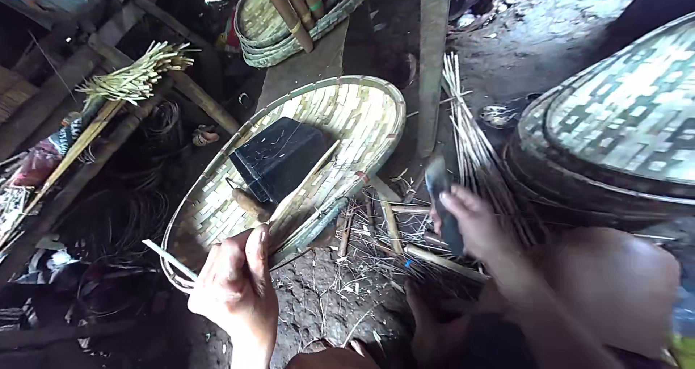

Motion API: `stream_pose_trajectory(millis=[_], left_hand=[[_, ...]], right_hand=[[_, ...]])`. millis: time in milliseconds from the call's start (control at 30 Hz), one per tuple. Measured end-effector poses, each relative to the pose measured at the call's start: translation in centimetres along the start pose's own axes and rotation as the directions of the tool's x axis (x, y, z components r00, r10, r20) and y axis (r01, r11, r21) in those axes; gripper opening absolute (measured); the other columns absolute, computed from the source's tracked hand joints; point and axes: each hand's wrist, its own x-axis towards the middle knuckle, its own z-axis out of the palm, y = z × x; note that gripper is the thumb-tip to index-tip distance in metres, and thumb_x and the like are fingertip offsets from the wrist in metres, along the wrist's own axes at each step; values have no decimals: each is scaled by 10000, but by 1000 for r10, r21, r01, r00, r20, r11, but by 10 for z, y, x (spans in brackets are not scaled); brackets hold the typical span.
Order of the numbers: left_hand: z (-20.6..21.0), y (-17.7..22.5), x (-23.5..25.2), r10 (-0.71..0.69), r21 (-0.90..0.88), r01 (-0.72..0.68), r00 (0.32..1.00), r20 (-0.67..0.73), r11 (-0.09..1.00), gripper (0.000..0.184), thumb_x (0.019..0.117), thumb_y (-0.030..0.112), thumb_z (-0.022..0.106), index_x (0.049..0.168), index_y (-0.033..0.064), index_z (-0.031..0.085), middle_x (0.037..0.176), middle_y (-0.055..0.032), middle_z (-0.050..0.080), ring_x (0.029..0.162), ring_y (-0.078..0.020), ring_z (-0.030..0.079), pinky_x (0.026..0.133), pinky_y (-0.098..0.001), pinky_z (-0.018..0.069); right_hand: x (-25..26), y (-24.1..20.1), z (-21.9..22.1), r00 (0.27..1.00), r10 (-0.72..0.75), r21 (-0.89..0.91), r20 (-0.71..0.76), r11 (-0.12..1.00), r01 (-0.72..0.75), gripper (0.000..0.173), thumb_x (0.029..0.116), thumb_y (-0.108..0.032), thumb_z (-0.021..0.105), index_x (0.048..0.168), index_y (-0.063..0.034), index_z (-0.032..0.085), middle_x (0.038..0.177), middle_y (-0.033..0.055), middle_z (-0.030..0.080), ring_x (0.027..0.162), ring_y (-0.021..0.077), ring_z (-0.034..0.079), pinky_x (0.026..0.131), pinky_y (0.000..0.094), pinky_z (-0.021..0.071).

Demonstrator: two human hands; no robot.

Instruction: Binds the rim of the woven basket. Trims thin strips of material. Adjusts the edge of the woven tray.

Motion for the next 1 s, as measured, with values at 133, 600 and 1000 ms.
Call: stream_pose_trajectory(millis=[133, 600, 1000], left_hand=[[0, 0, -4, 20, -62, -21, 1000, -10, 998, 404, 1035, 177, 539, 725, -55, 657, 618, -57, 591, 590, 23, 546, 591, -123, 422], [2, 2, -8, -7, -58, 5, 999, -34, 998, 375, 1057, 161, 521, 785, -45, 677, 670, -29, 629, 600, 49, 546, 590, -124, 421], [3, -1, -8, 34, -52, -36, 999, -42, 998, 389, 1057, 165, 510, 753, -27, 658, 646, -14, 596, 603, 31, 542, 590, -136, 416]], right_hand=[[-30, 134, -10, 830, 456, -193, -321, 826, -529, 379, 1085, -114, 469, 1429, 44, 488, 1267, 257, 602, 1086, 304, 631, 939, 466, 507], [-80, -80, 174, 727, -672, 527, -139, 571, 629, 731, 860, -35, 741, 1500, -89, 391, 1303, 18, 560, 1125, 106, 638, 923, 300, 589], [-65, -84, 218, 556, -644, 338, -525, 442, 831, 280, 879, 28, 743, 1153, -30, 739, 1249, 69, 643, 1134, 92, 650, 925, 226, 579]])
